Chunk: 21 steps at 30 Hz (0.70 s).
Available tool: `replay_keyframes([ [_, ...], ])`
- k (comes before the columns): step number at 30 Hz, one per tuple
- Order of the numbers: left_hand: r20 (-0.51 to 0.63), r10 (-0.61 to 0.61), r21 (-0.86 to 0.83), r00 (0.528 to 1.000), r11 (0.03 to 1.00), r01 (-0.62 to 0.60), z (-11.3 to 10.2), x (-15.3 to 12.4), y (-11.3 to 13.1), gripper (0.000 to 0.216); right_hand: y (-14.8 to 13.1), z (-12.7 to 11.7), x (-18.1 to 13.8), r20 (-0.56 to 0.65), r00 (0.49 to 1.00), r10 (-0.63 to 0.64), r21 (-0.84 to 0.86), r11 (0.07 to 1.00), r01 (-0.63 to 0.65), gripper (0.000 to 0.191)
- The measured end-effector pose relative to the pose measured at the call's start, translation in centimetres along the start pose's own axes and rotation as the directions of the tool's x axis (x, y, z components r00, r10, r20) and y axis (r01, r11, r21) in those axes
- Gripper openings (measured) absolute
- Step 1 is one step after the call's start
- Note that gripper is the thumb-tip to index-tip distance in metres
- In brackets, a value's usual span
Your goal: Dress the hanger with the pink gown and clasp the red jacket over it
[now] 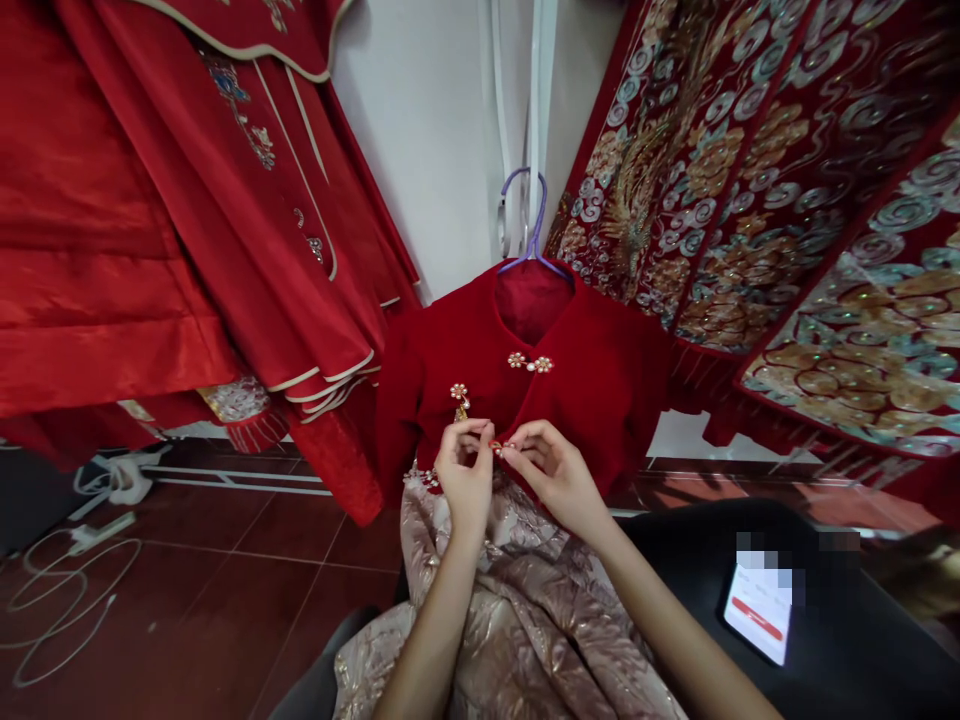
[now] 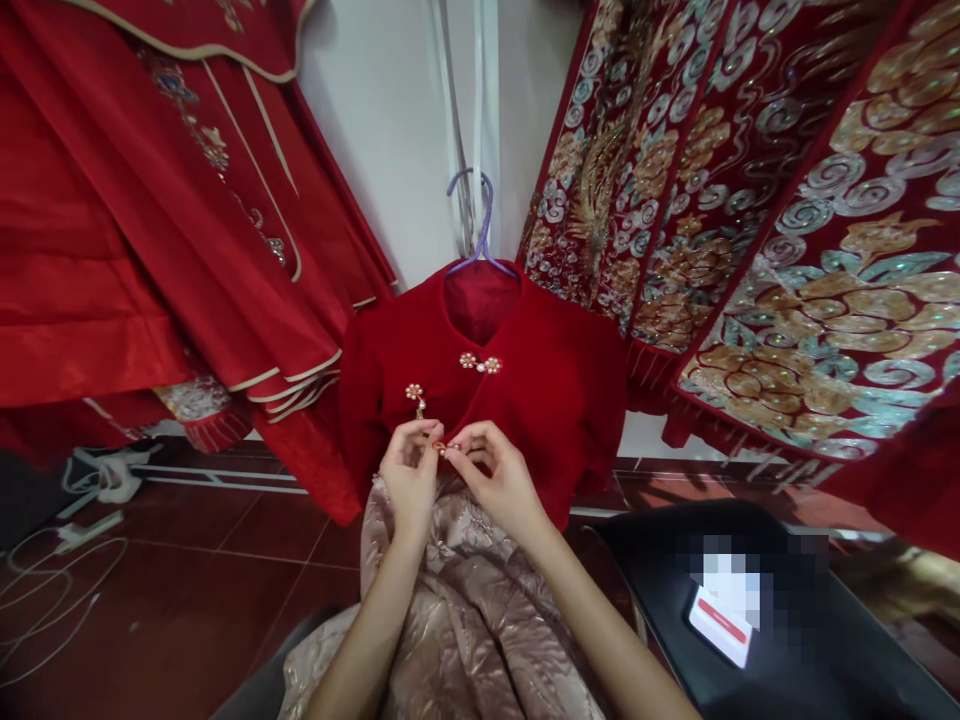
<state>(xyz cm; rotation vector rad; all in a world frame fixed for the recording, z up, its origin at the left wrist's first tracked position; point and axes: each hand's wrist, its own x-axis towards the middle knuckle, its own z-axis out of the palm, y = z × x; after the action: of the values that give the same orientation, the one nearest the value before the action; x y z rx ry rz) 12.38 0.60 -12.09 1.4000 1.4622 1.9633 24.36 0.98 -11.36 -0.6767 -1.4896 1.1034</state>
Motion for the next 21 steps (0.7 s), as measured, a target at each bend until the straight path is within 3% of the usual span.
replay_keyframes([
  [2, -0.072, 0.095, 0.133, 0.993, 0.987, -0.085, -0.6, 0.6, -0.6, 0.020, 0.6, 0.2, 1.0, -0.057, 0.998, 0.013, -0.014, 1.000, -0.014, 0.020],
  [5, -0.032, 0.157, 0.180, 0.987, 0.972, -0.149, -1.1, 2.0, -1.5, 0.034, 1.3, 0.3, 2.8, -0.112, 0.993, -0.024, -0.093, 0.996, 0.013, 0.027],
  [11, 0.065, 0.105, 0.003, 0.992, 0.994, -0.106, -1.1, 3.4, -2.3, 0.028, 2.1, 0.3, 5.1, -0.093, 0.981, -0.171, -0.252, 0.957, 0.143, 0.019],
  [21, 0.052, 0.064, -0.004, 0.997, 0.998, -0.063, -1.2, 3.5, -2.5, 0.023, 2.6, 1.2, 5.7, -0.059, 0.964, -0.260, -0.315, 0.921, 0.229, 0.015],
])
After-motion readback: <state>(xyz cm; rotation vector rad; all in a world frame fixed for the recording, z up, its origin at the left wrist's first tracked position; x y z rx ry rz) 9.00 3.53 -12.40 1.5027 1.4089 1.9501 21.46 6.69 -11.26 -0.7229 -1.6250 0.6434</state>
